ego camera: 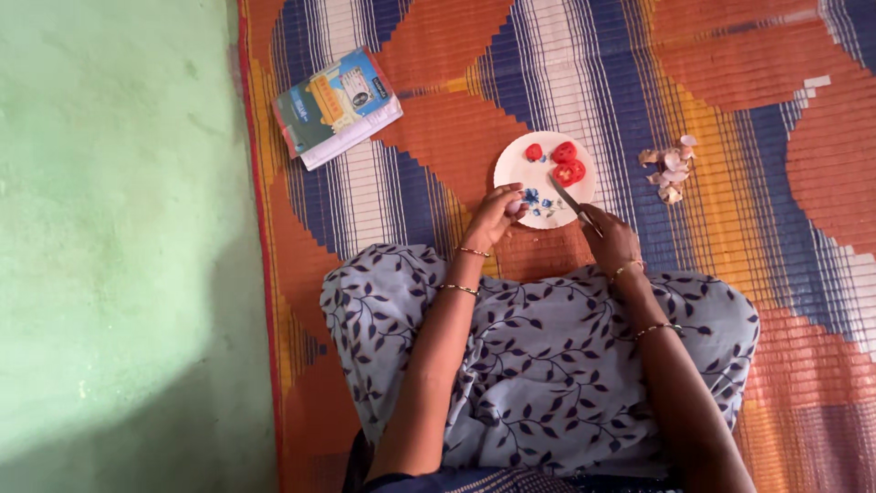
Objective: The person sits on the floor and uses a knife to peel and slice a whole onion, placing the sliced pieces and peels onto a small white plate that already contains sliced tomatoes.
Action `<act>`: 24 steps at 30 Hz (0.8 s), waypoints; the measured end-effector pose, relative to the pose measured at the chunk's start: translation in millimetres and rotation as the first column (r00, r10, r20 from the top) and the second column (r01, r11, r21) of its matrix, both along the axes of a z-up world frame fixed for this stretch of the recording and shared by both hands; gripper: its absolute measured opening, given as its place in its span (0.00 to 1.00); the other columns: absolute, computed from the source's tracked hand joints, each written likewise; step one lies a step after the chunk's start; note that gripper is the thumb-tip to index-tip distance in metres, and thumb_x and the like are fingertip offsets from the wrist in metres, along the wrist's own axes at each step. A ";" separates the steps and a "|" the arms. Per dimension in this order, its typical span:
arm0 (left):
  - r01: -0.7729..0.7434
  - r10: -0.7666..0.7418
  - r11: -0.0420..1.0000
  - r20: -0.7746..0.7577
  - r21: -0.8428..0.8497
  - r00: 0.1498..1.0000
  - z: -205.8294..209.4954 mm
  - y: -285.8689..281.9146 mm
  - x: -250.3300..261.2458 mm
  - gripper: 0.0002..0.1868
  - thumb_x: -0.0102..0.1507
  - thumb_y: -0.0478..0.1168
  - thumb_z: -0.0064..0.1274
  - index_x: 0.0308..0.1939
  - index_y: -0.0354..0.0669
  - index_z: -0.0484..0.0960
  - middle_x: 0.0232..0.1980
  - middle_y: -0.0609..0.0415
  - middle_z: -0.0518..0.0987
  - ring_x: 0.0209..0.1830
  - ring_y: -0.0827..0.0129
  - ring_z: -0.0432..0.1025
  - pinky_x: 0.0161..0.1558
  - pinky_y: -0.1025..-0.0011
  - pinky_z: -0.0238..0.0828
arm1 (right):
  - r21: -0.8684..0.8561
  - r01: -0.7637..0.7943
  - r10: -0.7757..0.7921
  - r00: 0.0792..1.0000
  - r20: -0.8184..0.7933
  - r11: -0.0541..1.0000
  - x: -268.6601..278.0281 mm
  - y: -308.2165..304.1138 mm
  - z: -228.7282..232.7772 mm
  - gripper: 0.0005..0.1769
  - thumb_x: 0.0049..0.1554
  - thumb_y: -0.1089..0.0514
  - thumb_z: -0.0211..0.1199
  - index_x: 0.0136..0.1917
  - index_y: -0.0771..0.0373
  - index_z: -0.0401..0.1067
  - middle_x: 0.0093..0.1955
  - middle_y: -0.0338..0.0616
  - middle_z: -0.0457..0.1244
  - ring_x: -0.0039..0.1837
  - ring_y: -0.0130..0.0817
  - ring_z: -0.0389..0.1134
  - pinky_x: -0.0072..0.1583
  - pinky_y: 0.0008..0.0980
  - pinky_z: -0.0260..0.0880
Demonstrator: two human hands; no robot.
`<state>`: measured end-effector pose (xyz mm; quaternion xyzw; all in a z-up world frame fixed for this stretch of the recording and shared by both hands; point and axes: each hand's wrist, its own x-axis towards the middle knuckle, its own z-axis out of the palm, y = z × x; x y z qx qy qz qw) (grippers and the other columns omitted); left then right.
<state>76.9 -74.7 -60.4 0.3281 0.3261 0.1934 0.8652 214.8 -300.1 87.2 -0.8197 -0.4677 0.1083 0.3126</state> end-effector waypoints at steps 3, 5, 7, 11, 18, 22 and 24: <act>0.036 -0.023 0.995 0.130 -0.097 0.991 -0.9 2.1 -2.7 0.18 0.66 0.35 0.52 0.61 0.38 0.75 0.53 0.48 0.77 0.44 0.61 0.78 0.47 0.65 0.80 | -0.018 0.034 -0.036 0.995 -0.098 0.999 -0.4 -1.8 -0.5 0.19 0.63 0.50 0.62 0.66 0.53 0.74 0.53 0.52 0.71 0.51 0.49 0.74 0.51 0.44 0.73; 0.069 -0.037 0.989 0.234 -0.130 0.971 8.2 1.3 -4.5 0.20 0.70 0.37 0.49 0.64 0.32 0.72 0.55 0.46 0.77 0.49 0.54 0.79 0.54 0.62 0.80 | -0.050 0.048 -0.054 0.991 -0.126 0.998 -0.4 -3.9 -0.7 0.19 0.63 0.49 0.62 0.66 0.52 0.74 0.53 0.52 0.71 0.50 0.48 0.74 0.51 0.43 0.74; 0.081 -0.036 0.982 0.254 -0.169 0.966 21.6 -1.2 -6.5 0.20 0.70 0.41 0.46 0.64 0.33 0.72 0.55 0.43 0.77 0.50 0.51 0.80 0.55 0.61 0.80 | 0.009 0.071 -0.069 0.992 -0.104 0.997 2.2 -5.4 -0.4 0.19 0.62 0.50 0.63 0.66 0.51 0.75 0.55 0.52 0.71 0.51 0.49 0.74 0.50 0.44 0.73; 0.113 -0.059 0.971 0.249 -0.209 0.967 37.1 -5.1 -9.5 0.25 0.72 0.54 0.40 0.64 0.38 0.72 0.53 0.42 0.80 0.45 0.58 0.79 0.50 0.64 0.80 | -0.018 0.116 -0.117 0.988 -0.100 0.993 8.9 -3.1 -4.6 0.20 0.63 0.49 0.63 0.67 0.50 0.74 0.50 0.51 0.71 0.46 0.49 0.73 0.49 0.46 0.72; 0.134 -0.097 0.986 0.310 -0.099 0.946 48.4 -5.1 -14.6 0.31 0.75 0.59 0.40 0.65 0.35 0.76 0.48 0.45 0.84 0.32 0.74 0.72 0.35 0.75 0.73 | 0.084 0.185 -0.179 0.981 -0.081 0.979 29.7 -2.8 -38.1 0.19 0.65 0.58 0.55 0.68 0.56 0.71 0.42 0.44 0.71 0.42 0.45 0.73 0.47 0.44 0.71; 0.079 -0.052 0.993 0.267 -0.089 0.962 73.5 -8.5 -15.4 0.23 0.71 0.47 0.50 0.65 0.38 0.75 0.54 0.43 0.83 0.44 0.65 0.77 0.48 0.70 0.79 | 0.177 0.218 -0.184 0.965 -0.189 0.960 28.0 -0.4 -36.2 0.16 0.66 0.59 0.55 0.67 0.60 0.71 0.39 0.43 0.70 0.40 0.35 0.72 0.43 0.38 0.71; 0.074 -0.051 0.993 0.247 -0.087 0.968 82.3 -10.5 -15.1 0.23 0.68 0.44 0.53 0.65 0.38 0.74 0.55 0.43 0.82 0.49 0.60 0.79 0.52 0.68 0.80 | 0.148 0.284 -0.185 0.862 -0.472 0.947 21.2 0.7 -26.4 0.15 0.65 0.59 0.54 0.65 0.60 0.69 0.38 0.39 0.68 0.36 0.30 0.67 0.38 0.34 0.67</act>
